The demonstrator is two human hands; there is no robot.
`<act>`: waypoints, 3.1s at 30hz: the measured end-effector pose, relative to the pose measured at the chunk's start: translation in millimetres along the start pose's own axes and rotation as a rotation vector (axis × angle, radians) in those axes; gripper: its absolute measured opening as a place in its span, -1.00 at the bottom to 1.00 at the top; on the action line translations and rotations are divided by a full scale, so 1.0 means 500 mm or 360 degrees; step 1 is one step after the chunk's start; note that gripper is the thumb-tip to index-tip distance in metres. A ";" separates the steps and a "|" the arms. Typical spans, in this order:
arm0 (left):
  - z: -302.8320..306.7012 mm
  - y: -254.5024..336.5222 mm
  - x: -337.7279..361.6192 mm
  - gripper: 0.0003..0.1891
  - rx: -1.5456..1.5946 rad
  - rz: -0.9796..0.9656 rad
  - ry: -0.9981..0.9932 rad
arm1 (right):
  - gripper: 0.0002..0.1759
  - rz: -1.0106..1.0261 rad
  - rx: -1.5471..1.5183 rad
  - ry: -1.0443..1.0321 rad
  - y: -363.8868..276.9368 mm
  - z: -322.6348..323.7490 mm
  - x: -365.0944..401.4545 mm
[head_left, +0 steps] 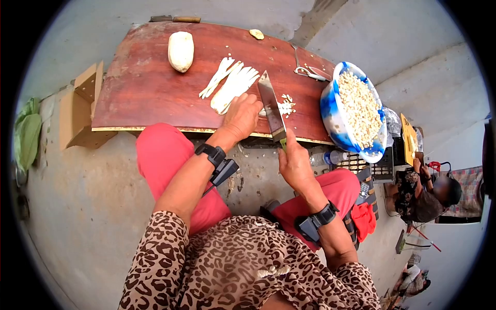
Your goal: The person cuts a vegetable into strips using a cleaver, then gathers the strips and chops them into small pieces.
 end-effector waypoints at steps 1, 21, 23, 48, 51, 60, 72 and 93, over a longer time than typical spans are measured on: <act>0.005 0.002 0.002 -0.94 0.0007 -0.0005 0.0004 | -0.33 0.0115 -0.0070 0.0035 -0.001 0.003 -0.005; -0.024 0.021 -0.006 -0.99 -0.0129 -0.0099 -0.0089 | -0.35 0.0060 0.0026 -0.0023 0.022 0.027 0.008; -0.050 0.036 -0.018 -0.99 -0.0091 -0.0161 -0.0110 | -0.34 0.0015 0.0047 -0.0026 0.034 0.029 0.004; -0.029 0.037 0.000 -0.91 0.0093 -0.0114 0.0019 | -0.34 0.0141 -0.0109 0.0215 -0.016 0.041 0.014; -0.023 0.041 0.002 -0.89 0.0047 -0.0107 -0.0018 | -0.33 0.0082 -0.0037 0.0091 0.011 0.005 0.019; -0.008 0.036 0.000 -0.91 0.0056 -0.0063 0.0004 | -0.35 0.0138 -0.0141 0.0180 -0.016 0.038 0.008; -0.016 0.029 0.004 -0.94 -0.0035 -0.0029 -0.0008 | -0.35 0.0166 -0.0239 0.0217 -0.025 0.037 0.006; -0.005 0.025 0.015 -0.93 -0.0039 0.0038 -0.0071 | -0.36 -0.0003 -0.0222 0.0085 -0.007 0.002 0.003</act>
Point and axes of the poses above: each hand's wrist, its own x-axis away from the middle knuckle, its own z-axis out of the back of the hand, y = z × x, the point moved 6 cm from there along -x, towards the middle knuckle, and after that the axes turned 8 degrees about -x, right-handed, at the moved point
